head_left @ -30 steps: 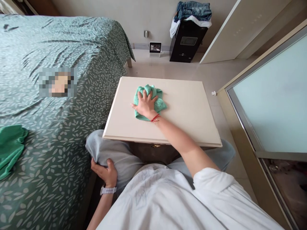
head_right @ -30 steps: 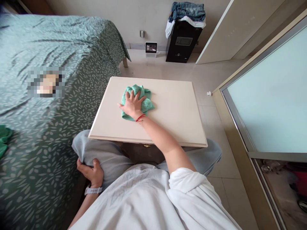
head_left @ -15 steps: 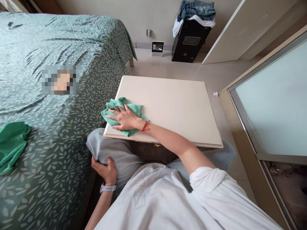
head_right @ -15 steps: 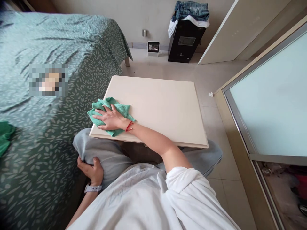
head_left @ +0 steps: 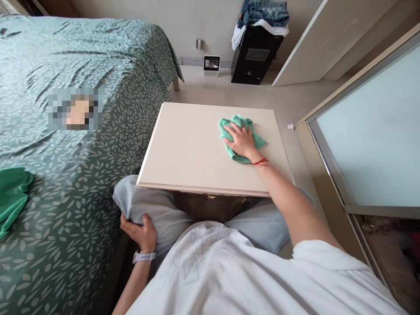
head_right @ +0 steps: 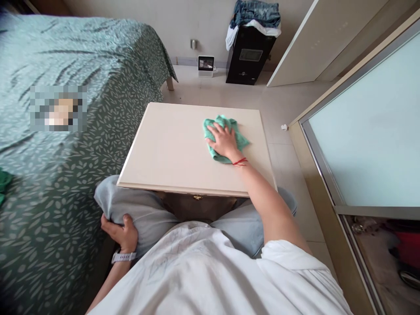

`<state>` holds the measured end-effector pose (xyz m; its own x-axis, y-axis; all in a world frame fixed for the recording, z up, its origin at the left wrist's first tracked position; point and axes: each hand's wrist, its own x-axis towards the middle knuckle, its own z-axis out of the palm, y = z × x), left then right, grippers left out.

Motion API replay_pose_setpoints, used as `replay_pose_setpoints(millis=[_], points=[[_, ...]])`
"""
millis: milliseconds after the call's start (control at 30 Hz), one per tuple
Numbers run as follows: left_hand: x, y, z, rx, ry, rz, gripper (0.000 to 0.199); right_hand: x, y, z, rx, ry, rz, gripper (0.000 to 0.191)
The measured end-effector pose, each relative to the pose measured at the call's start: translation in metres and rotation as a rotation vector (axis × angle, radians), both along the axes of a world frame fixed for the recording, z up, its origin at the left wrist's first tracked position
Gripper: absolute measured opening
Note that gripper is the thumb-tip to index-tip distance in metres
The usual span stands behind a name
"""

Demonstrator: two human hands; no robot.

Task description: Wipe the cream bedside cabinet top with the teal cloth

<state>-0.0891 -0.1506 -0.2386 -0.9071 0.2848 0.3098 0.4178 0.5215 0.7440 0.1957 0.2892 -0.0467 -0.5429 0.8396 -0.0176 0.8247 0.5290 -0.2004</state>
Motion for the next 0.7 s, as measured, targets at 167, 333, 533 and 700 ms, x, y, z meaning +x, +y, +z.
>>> replay_pose_setpoints(millis=[167,333,533,700], points=[[-0.002,0.000,-0.001,-0.006,-0.015,0.012,0.107,0.079,-0.003,-0.015,0.107,0.002,-0.302,0.073],[-0.003,0.000,-0.003,-0.004,-0.006,-0.003,0.107,0.106,-0.038,-0.024,0.122,0.007,-0.476,0.073],[0.000,0.002,-0.001,-0.001,-0.001,-0.005,0.109,0.084,-0.052,-0.021,0.132,-0.039,-0.291,0.074],[0.000,0.002,-0.001,0.008,0.002,-0.016,0.108,0.014,-0.058,-0.010,0.034,-0.018,-0.032,0.080]])
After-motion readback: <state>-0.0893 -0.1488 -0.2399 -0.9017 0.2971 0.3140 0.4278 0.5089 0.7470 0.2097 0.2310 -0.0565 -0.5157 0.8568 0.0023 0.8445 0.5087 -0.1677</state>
